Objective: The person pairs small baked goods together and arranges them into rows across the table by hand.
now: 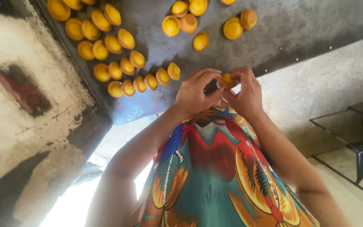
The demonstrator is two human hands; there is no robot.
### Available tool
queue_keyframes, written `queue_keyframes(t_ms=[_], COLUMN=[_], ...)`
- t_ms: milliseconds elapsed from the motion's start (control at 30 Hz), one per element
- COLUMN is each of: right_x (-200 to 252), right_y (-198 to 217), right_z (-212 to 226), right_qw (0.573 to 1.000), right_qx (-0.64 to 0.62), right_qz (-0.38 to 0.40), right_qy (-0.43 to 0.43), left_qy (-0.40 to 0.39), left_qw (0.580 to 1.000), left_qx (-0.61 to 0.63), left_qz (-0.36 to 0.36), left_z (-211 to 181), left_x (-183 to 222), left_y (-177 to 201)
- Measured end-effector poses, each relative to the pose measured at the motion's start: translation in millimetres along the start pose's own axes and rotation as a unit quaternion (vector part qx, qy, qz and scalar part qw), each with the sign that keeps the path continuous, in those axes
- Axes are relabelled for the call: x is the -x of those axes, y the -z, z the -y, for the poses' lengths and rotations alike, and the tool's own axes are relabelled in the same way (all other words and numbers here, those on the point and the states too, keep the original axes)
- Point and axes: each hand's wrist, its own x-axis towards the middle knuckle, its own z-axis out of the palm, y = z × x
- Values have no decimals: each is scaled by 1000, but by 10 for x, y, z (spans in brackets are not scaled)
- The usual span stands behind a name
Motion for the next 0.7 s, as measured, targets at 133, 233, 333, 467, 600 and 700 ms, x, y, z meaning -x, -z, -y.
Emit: queue_keyframes(t_ms=[133,233,333,467,600,700], right_x=[146,240,371,556,685,709], right_y=[110,257,444,699,920,991], right_z=[-80,-217,-396,-674,-1061,-1252], right_qw=[1000,999,999,998,995,987], right_qx=[21,30,27,32,-20,-96], right_qz=[10,15,26,36,68,122], right_qy=[5,20,26,52,67,-48], left_qy=[8,14,38,75,98,64], left_qw=[1000,999,997,996,992,978], left_qx=[12,24,67,40,-63,-197], left_qz=[-9,-17,-14,17,46,-4], left_z=[-76,-116,-172,-262,-233,-68], left_x=[102,139,202,268,381,365], left_y=[-189,-452,-769,-1079,-1189,-1103])
